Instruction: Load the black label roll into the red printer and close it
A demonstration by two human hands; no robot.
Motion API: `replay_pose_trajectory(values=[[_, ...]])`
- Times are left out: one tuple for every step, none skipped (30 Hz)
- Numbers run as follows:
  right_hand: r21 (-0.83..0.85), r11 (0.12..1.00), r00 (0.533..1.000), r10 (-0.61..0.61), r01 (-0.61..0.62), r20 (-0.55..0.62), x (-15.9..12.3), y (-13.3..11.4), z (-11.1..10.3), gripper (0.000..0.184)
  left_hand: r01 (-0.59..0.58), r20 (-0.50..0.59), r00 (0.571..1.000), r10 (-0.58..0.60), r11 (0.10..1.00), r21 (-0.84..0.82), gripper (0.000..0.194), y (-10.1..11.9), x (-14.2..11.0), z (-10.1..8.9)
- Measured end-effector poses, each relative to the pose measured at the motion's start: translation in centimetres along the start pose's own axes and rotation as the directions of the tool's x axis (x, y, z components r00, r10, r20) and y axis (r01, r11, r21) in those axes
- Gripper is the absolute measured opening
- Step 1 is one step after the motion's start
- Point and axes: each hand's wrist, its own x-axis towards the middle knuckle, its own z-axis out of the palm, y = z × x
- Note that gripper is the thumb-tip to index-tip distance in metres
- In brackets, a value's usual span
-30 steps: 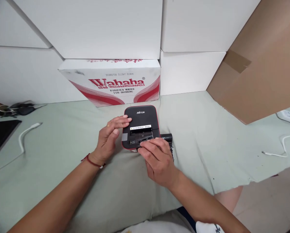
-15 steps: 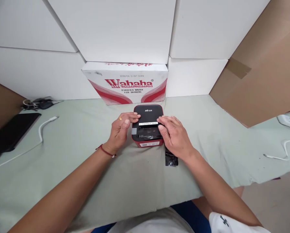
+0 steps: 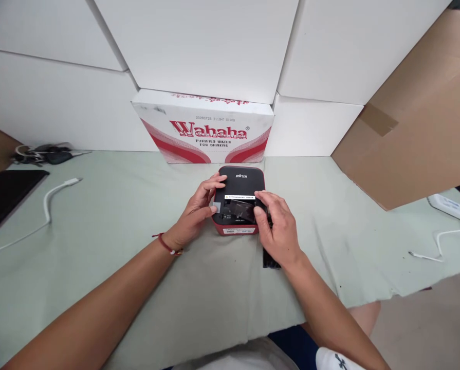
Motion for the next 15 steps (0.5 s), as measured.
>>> replay_pose_trajectory(values=[[-0.001, 1.0, 0.999, -0.032, 0.032, -0.01, -0.3, -0.5, 0.1, 0.037, 0.019, -0.024, 1.0, -0.02, 0.999, -0.047, 0.056, -0.3, 0.0, 0.3], [-0.003, 0.997, 0.997, -0.077, 0.077, -0.007, -0.6, -0.9, 0.1, 0.04, 0.043, -0.046, 0.998, -0.047, 0.995, -0.089, 0.066, -0.5, 0.1, 0.6], [-0.004, 0.991, 0.991, -0.13, 0.13, 0.006, -1.0, -1.3, 0.1, 0.043, 0.071, -0.062, 0.995, -0.079, 0.99, -0.122, 0.076, -0.7, 0.2, 0.9], [-0.003, 0.983, 0.982, -0.184, 0.185, 0.028, -1.3, -1.6, 0.1, 0.047, 0.099, -0.071, 0.991, -0.11, 0.984, -0.145, 0.084, -0.9, 0.2, 1.1], [0.0, 0.973, 0.972, -0.229, 0.23, 0.051, -1.7, -1.8, 0.0, 0.05, 0.125, -0.072, 0.988, -0.138, 0.979, -0.159, 0.092, -1.1, 0.3, 1.3], [0.004, 0.965, 0.963, -0.261, 0.261, 0.069, -2.0, -1.9, 0.0, 0.053, 0.148, -0.063, 0.985, -0.161, 0.975, -0.167, 0.098, -1.2, 0.3, 1.4], [0.009, 0.96, 0.957, -0.279, 0.279, 0.081, -2.2, -1.9, 0.0, 0.055, 0.166, -0.054, 0.983, -0.178, 0.97, -0.176, 0.103, -1.3, 0.3, 1.5], [0.013, 0.958, 0.954, -0.286, 0.286, 0.088, -2.3, -1.9, 0.0, 0.057, 0.182, -0.045, 0.98, -0.193, 0.965, -0.191, 0.106, -1.3, 0.3, 1.6], [0.014, 0.958, 0.954, -0.285, 0.285, 0.093, -2.4, -1.8, 0.0, 0.058, 0.196, -0.035, 0.977, -0.209, 0.957, -0.214, 0.108, -1.3, 0.4, 1.6], [0.015, 0.959, 0.955, -0.282, 0.282, 0.096, -2.4, -1.7, -0.1, 0.058, 0.209, -0.029, 0.974, -0.223, 0.946, -0.246, 0.11, -1.2, 0.4, 1.6], [0.016, 0.96, 0.955, -0.28, 0.28, 0.098, -2.3, -1.6, -0.1, 0.058, 0.219, -0.024, 0.971, -0.236, 0.932, -0.287, 0.111, -1.1, 0.4, 1.6], [0.019, 0.96, 0.955, -0.281, 0.28, 0.1, -2.1, -1.6, -0.2, 0.057, 0.228, -0.023, 0.968, -0.249, 0.916, -0.33, 0.112, -1.0, 0.4, 1.6], [0.023, 0.959, 0.953, -0.285, 0.284, 0.1, -1.9, -1.6, -0.2, 0.056, 0.233, -0.024, 0.965, -0.26, 0.901, -0.367, 0.112, -0.9, 0.4, 1.7], [0.028, 0.957, 0.951, -0.291, 0.29, 0.1, -1.7, -1.6, -0.3, 0.055, 0.235, -0.028, 0.963, -0.268, 0.888, -0.394, 0.111, -0.9, 0.5, 1.7], [0.033, 0.955, 0.949, -0.298, 0.296, 0.102, -1.4, -1.7, -0.4, 0.054, 0.234, -0.033, 0.962, -0.271, 0.882, -0.409, 0.11, -0.8, 0.5, 1.7]])
